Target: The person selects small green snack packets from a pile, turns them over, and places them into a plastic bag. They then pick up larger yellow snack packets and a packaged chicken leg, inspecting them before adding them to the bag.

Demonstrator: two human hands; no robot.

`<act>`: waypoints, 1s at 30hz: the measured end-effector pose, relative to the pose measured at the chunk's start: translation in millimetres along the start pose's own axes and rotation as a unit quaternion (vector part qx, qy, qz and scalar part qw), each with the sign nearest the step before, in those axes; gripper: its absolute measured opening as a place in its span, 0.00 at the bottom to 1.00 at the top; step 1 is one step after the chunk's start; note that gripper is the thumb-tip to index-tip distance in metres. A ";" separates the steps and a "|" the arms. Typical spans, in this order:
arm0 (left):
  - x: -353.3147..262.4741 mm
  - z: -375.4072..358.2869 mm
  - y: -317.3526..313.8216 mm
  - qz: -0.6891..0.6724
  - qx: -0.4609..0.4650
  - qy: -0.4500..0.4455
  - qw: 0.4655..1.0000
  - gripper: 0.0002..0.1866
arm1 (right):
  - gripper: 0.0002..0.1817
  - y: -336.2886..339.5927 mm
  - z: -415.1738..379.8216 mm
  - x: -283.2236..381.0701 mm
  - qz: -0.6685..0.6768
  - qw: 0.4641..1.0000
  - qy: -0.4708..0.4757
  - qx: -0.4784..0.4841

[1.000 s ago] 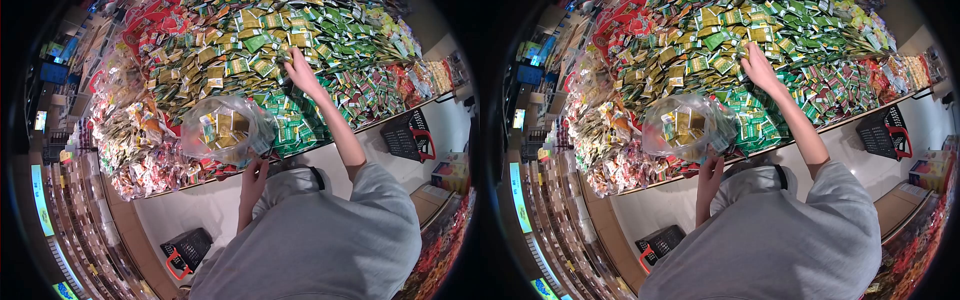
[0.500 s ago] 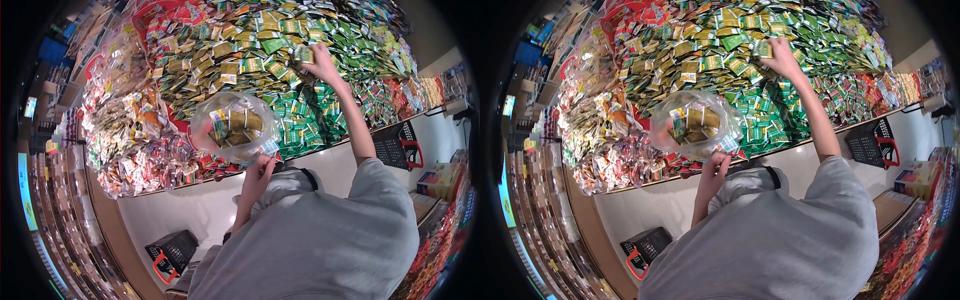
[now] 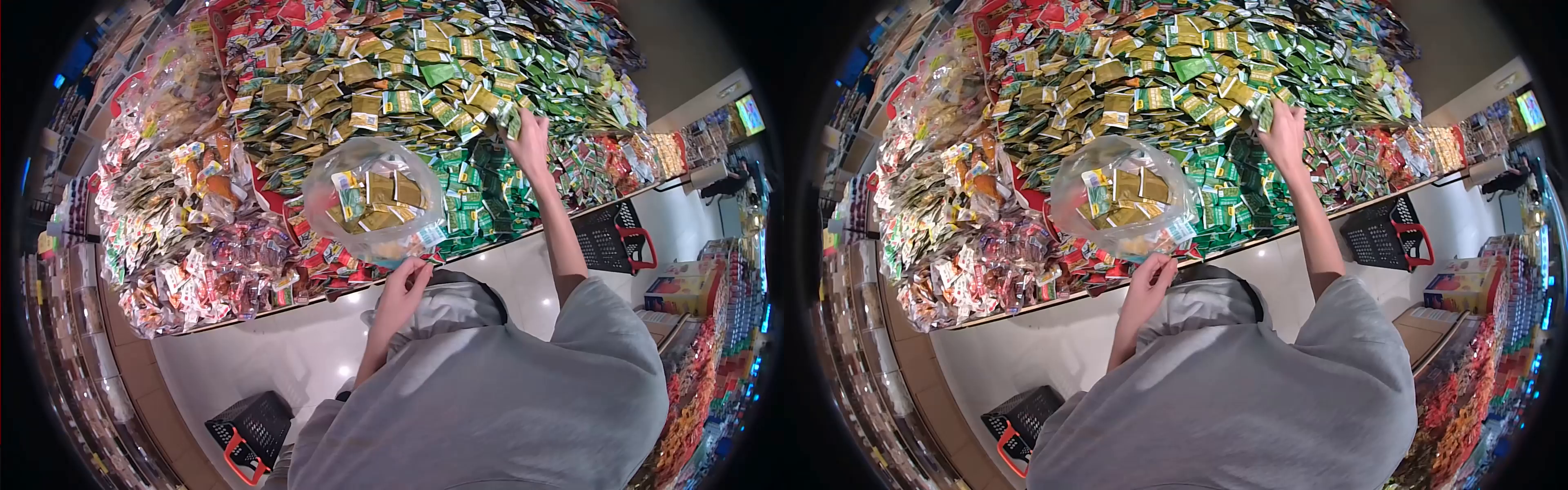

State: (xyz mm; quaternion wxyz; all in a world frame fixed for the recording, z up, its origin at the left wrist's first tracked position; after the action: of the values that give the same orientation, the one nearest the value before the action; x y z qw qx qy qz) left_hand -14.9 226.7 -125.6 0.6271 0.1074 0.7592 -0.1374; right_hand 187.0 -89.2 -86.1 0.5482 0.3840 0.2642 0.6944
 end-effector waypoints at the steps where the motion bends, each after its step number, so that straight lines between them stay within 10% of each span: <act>1: 1.1 0.8 0.5 0.005 0.008 -0.011 1.000 0.07 | 0.26 -2.3 9.4 1.5 -0.010 1.000 0.013 -0.019; 12: 3.4 -11.9 4.3 0.003 0.047 -0.020 0.999 0.06 | 0.27 -39.5 46.4 21.4 -0.031 0.995 0.052 0.076; 19: 9.1 -18.6 12.2 -0.020 0.015 -0.045 0.999 0.07 | 0.40 -29.3 59.5 -21.8 0.072 0.986 -0.138 -0.054; 30: 4.4 -20.4 14.5 -0.011 0.039 -0.031 0.999 0.05 | 0.45 -60.4 88.8 -23.1 -0.004 0.955 -0.285 0.080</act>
State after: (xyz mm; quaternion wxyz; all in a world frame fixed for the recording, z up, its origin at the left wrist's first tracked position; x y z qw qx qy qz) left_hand -29.7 247.3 -127.4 0.6444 0.1189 0.7344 -0.1767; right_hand 296.2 -100.6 -89.1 0.5708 0.6077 0.1532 0.5304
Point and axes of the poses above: each hand's wrist, its own z-axis towards the middle knuckle, its own y-axis out of the back of the hand, x = y × z, the point moved 2 cm from there along z, towards the middle knuckle
